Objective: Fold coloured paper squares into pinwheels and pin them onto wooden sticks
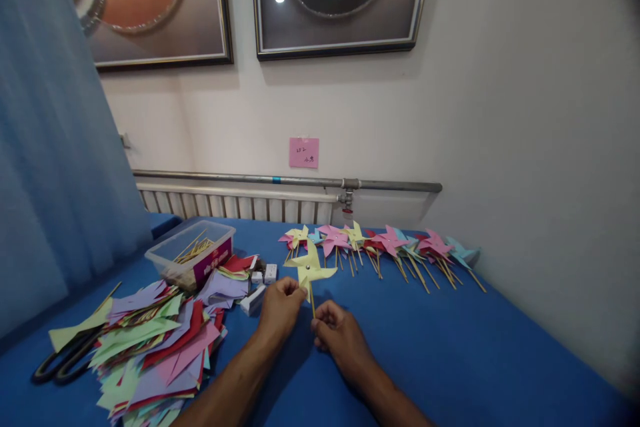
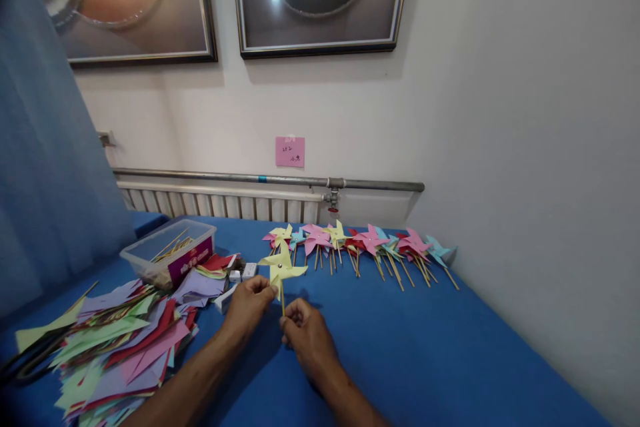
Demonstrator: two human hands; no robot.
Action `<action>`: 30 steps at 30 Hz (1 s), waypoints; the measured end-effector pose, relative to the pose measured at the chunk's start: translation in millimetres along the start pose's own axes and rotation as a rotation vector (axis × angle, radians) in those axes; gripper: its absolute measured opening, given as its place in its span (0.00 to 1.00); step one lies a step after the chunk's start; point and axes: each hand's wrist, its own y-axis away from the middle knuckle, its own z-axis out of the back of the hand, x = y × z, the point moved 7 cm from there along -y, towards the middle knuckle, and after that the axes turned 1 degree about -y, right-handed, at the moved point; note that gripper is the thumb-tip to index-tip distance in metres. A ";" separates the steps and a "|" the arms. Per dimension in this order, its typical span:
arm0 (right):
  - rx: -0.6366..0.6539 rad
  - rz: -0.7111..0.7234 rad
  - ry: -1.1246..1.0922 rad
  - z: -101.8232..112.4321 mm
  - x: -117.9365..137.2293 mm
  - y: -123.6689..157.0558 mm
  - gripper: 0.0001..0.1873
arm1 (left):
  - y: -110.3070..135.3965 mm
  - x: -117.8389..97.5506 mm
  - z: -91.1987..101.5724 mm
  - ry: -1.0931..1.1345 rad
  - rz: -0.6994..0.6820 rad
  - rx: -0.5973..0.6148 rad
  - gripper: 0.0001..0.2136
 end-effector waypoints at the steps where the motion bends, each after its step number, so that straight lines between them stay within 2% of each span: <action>1: 0.001 0.001 0.003 -0.2 0.0 0.3 0.03 | -1.5 -0.3 3.9 -0.015 0.007 -0.014 0.10; 13: 0.022 0.002 0.007 -1.1 6.3 3.0 0.03 | -4.2 -33.6 50.5 -0.359 -0.206 -0.291 0.09; 19: 0.025 -0.018 -0.050 -1.0 2.5 0.9 0.05 | -2.8 -39.2 60.0 -0.316 -0.201 -0.366 0.16; 23: -0.052 -0.035 -0.106 4.5 -1.0 -1.8 0.06 | 0.8 -30.5 48.9 -0.195 -0.139 -0.335 0.14; 26: -0.049 -0.026 -0.098 4.8 -1.2 -2.9 0.06 | 1.9 -18.7 24.0 -0.147 -0.107 -0.186 0.10; 30: -0.006 -0.001 -0.072 1.7 -0.5 -1.4 0.05 | 1.7 -1.6 -2.0 -0.007 -0.057 -0.033 0.10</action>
